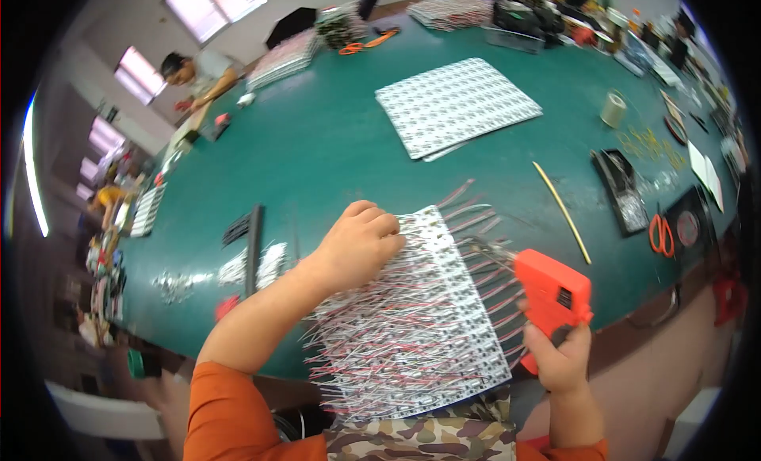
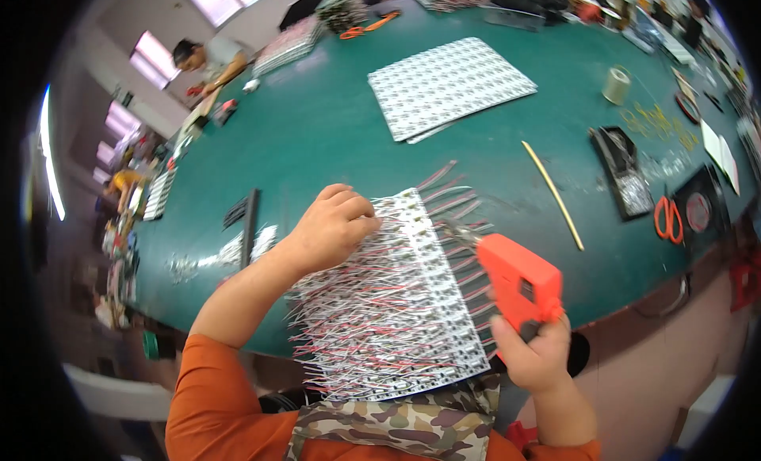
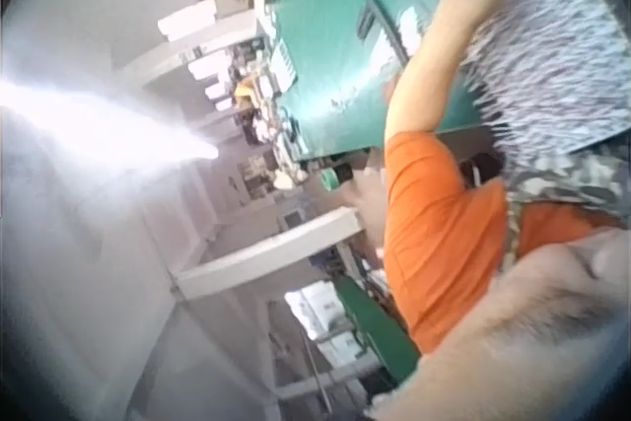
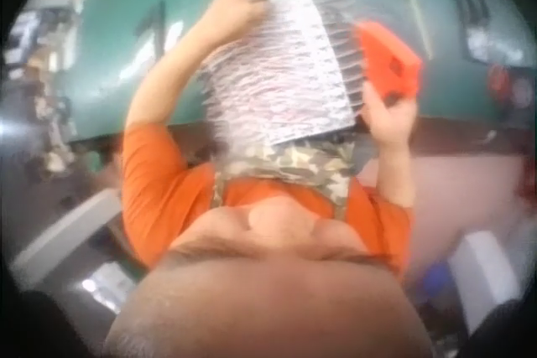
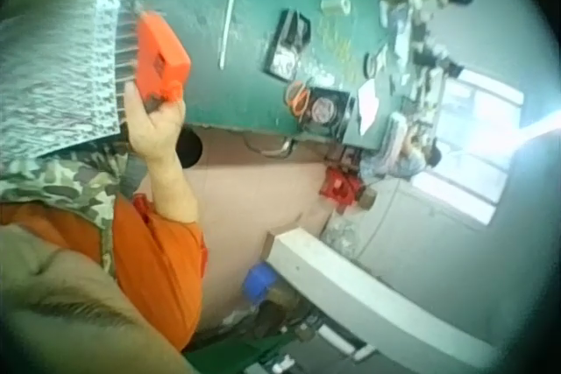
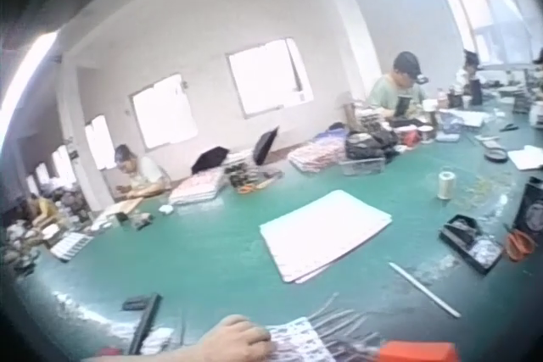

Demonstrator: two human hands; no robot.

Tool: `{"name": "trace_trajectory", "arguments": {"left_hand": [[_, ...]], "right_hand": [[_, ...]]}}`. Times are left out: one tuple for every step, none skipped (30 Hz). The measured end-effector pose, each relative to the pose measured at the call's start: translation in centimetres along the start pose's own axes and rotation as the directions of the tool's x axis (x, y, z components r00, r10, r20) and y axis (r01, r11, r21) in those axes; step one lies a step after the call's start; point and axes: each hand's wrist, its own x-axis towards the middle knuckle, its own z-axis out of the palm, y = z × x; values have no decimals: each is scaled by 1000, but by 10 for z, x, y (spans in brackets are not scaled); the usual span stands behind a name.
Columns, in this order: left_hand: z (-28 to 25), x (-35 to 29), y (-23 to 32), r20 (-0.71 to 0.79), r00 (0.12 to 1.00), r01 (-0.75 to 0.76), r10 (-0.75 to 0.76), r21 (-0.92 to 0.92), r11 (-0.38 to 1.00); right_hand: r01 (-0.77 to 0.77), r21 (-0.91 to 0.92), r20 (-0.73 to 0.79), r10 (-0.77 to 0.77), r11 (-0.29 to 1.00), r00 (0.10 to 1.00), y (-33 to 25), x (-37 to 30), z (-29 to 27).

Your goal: The person assembles LED panel components and solders wires at a factory workbench. The wires are soldered using a soldering gun.

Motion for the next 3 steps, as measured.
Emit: {"name": "trace_trajectory", "arguments": {"left_hand": [[-7,-10,0,-61,998,26,-26,-12,1000],[-15,-19,2,-121,991,54,-56,-21,998],[-25,-36,2,-115,989,99,-98,7,995]], "right_hand": [[-27,118,-19,29,993,999,-3,-3,1],[2,221,20,-6,975,1000,-12,0,7],[19,327,59,-41,945,997,-24,2,14]]}}
